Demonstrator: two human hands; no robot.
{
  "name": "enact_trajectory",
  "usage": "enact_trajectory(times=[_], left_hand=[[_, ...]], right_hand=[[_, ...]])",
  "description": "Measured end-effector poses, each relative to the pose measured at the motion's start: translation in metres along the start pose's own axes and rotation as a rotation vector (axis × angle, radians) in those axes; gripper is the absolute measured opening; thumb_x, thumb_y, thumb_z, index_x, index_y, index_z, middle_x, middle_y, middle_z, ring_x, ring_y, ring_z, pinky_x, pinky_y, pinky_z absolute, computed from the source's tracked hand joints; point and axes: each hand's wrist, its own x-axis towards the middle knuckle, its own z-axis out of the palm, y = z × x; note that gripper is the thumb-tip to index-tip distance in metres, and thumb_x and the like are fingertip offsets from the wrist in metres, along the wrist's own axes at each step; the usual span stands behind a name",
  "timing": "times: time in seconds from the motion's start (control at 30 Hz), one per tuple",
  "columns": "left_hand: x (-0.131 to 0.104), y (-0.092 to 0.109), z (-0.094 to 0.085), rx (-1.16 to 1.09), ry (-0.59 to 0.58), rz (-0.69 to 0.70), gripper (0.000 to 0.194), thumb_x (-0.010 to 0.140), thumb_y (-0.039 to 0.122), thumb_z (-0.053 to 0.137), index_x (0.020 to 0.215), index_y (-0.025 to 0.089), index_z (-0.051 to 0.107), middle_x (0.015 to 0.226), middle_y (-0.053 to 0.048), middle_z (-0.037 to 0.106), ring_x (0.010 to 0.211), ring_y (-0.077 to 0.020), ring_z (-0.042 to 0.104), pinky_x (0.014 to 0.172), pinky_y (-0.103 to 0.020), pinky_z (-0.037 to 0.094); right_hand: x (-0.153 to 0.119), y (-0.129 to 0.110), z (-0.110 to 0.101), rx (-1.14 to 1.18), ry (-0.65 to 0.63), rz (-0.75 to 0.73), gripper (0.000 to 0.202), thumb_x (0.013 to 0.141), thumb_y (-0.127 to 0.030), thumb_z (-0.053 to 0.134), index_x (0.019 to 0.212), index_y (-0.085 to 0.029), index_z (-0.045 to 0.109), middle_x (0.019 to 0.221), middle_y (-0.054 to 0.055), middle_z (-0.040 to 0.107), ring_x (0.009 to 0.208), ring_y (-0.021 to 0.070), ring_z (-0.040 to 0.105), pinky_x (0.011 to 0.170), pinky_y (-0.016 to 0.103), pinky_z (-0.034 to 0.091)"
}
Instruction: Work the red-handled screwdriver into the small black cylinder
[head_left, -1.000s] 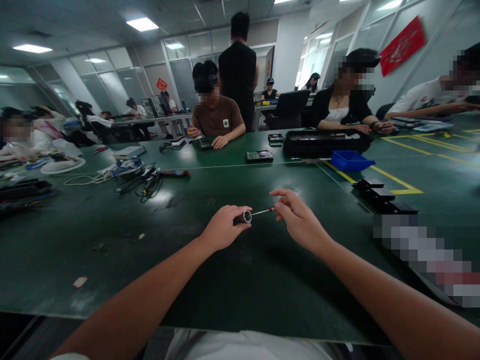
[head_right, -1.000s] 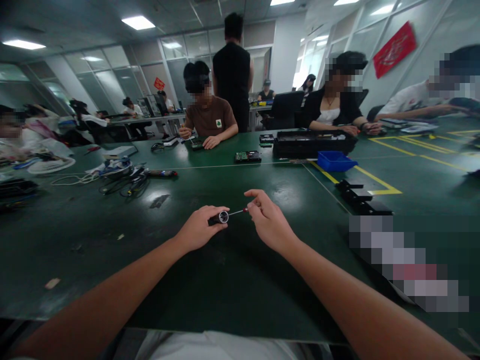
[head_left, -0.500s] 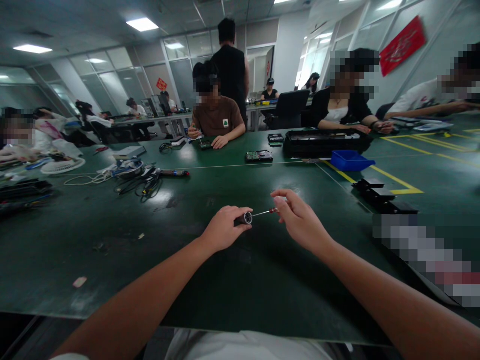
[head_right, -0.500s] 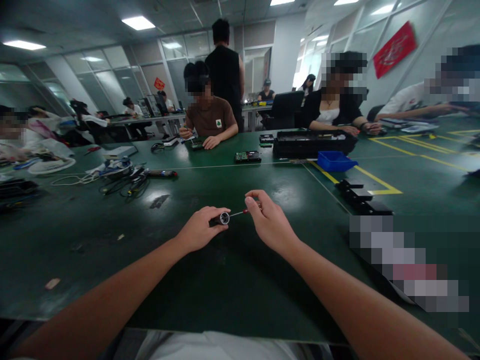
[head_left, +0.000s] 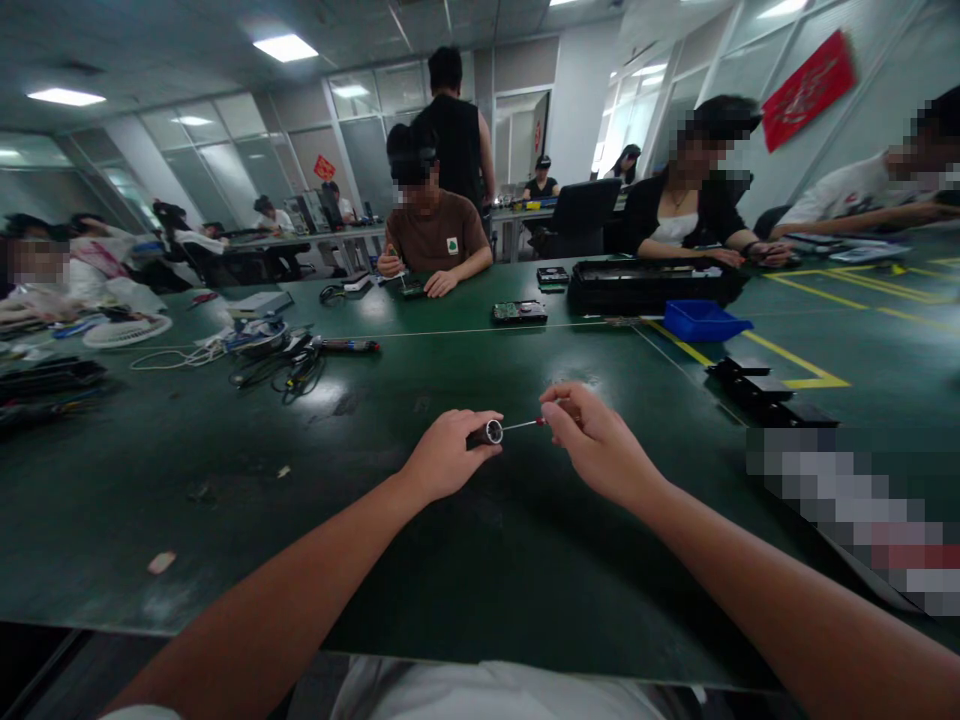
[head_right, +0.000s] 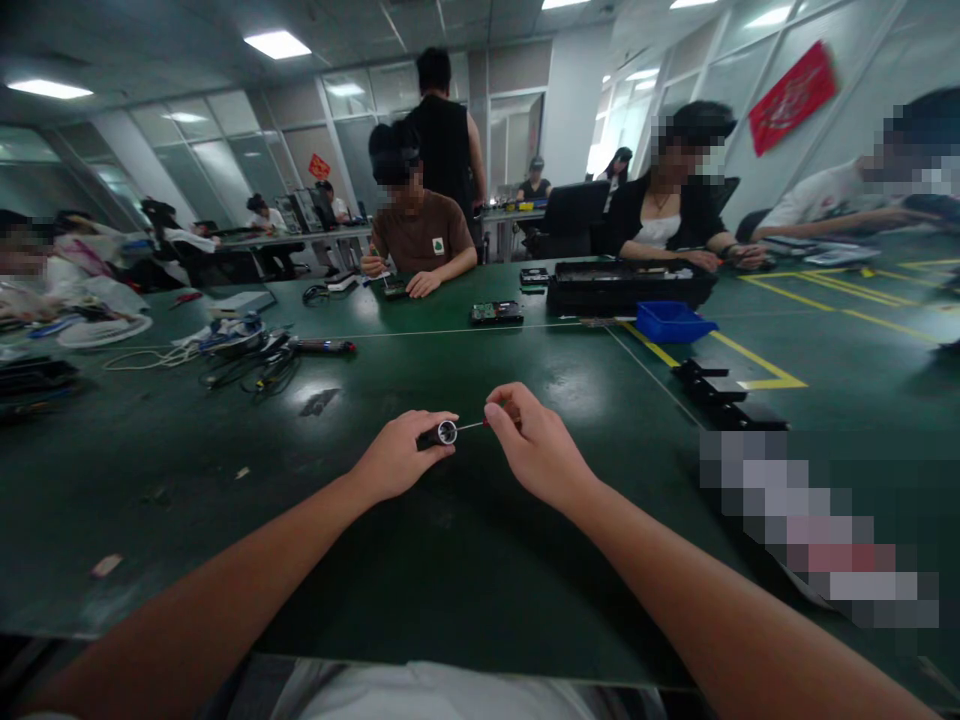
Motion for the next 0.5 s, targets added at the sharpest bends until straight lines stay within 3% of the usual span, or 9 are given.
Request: enact_trajectory(times=[0.13,0.3,0.4,0.5], left_hand=[[-0.0002,0.0006,-0.0009,0.005,-0.004,-0.007,0.038,0.084,0.025,0.071,0.122,0.026,0.065,0.102,-0.002,0.068,0.096,-0.0221,0.060,0.089,-0.036,0.044],[-0.0009,-0.0012,0.0001,0.003,0.000,-0.005,0.040,0.085,0.025,0.071,0.124,0.027,0.064,0.104,-0.001,0.068,0.098,-0.0218,0.059,0.087,-0.036,0.044],[-0.0015,-0.0008,0.0003,0.009,0.020,0.015,0.042,0.086,0.026,0.070,0.126,0.026,0.062,0.107,-0.002,0.067,0.099,-0.0216,0.059,0.088,-0.036,0.045],[-0.0015,0.0000,-0.0017,0.069,0.051,0.135,0.042,0.089,0.024,0.066,0.131,0.026,0.058,0.114,-0.003,0.066,0.104,-0.0209,0.057,0.094,-0.037,0.043]], right_hand=[[0.0000,0.0000,0.0003,-0.023,0.009,0.008,0.028,0.099,-0.041,0.038,0.105,-0.022,0.057,0.079,0.003,0.064,0.063,0.0184,0.059,0.056,0.031,0.043],[-0.0015,0.0014,0.0031,0.093,0.070,-0.015,0.027,0.094,-0.037,0.050,0.115,-0.021,0.052,0.084,0.004,0.064,0.073,0.0203,0.063,0.066,0.035,0.049],[0.0018,0.0037,0.0046,0.214,0.101,0.039,0.026,0.091,-0.042,0.056,0.105,-0.020,0.058,0.085,0.005,0.065,0.077,0.0208,0.064,0.072,0.037,0.051],[0.0073,0.0072,0.0056,0.464,0.136,0.178,0.027,0.091,-0.047,0.054,0.091,-0.021,0.060,0.080,0.004,0.063,0.073,0.0194,0.062,0.073,0.038,0.054]])
